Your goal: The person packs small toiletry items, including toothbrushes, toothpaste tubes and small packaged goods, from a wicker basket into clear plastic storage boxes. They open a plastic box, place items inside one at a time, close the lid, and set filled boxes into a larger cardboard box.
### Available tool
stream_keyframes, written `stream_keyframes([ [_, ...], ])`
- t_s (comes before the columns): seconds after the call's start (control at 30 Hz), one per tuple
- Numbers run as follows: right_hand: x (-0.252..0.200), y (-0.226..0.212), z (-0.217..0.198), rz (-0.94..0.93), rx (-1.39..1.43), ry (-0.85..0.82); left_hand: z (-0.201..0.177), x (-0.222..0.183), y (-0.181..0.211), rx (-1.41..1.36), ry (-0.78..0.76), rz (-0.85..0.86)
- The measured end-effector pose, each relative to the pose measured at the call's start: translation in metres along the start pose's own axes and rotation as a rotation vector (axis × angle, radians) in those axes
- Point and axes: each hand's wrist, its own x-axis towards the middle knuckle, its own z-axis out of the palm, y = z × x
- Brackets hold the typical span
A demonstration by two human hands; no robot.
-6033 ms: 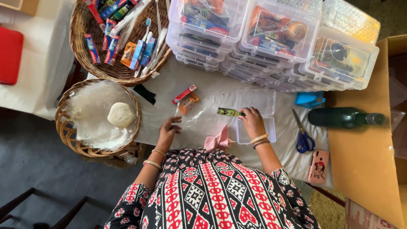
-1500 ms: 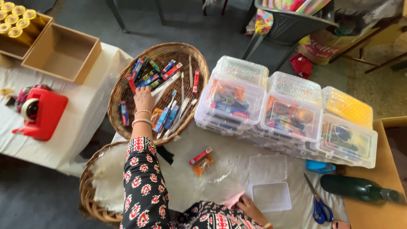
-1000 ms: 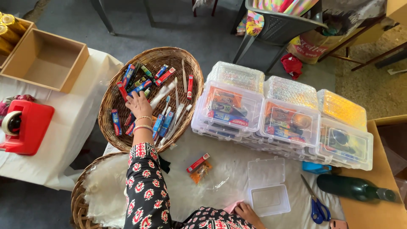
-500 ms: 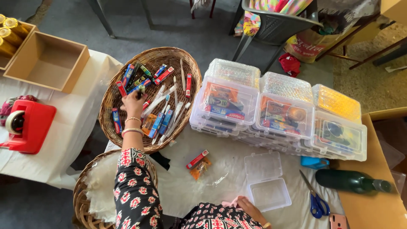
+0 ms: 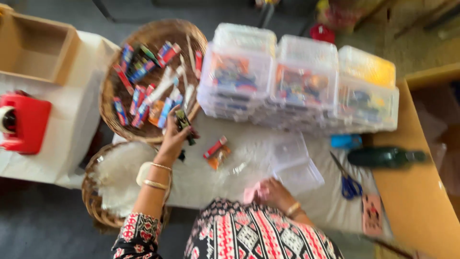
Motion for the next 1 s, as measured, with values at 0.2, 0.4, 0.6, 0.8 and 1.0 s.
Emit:
stream_keyframes([
  [0.2,0.033,-0.069,-0.033,0.240,0.636,0.085,0.103,-0.095,-0.086,-0.263,0.052,-0.183],
  [0.4,0.025,-0.048,0.026,0.414,1.114,0.017,0.128,-0.122,-0.175,-0.160,0.128,-0.208],
  [0.6,-0.018,-0.007,0.025,0.508,0.950,0.235,0.100,-0.129,-0.166,0.720,0.071,-0.017],
  [0.8,-0.045,0.023,0.004,0.640,0.791,0.459,0.099,-0.149,-0.154,1.151,-0.207,0.192],
  [1.0,-0.037,0.011,-0.019,0.535,0.381,0.466,0.095,-0.146,-0.173,1.418,-0.332,0.180],
])
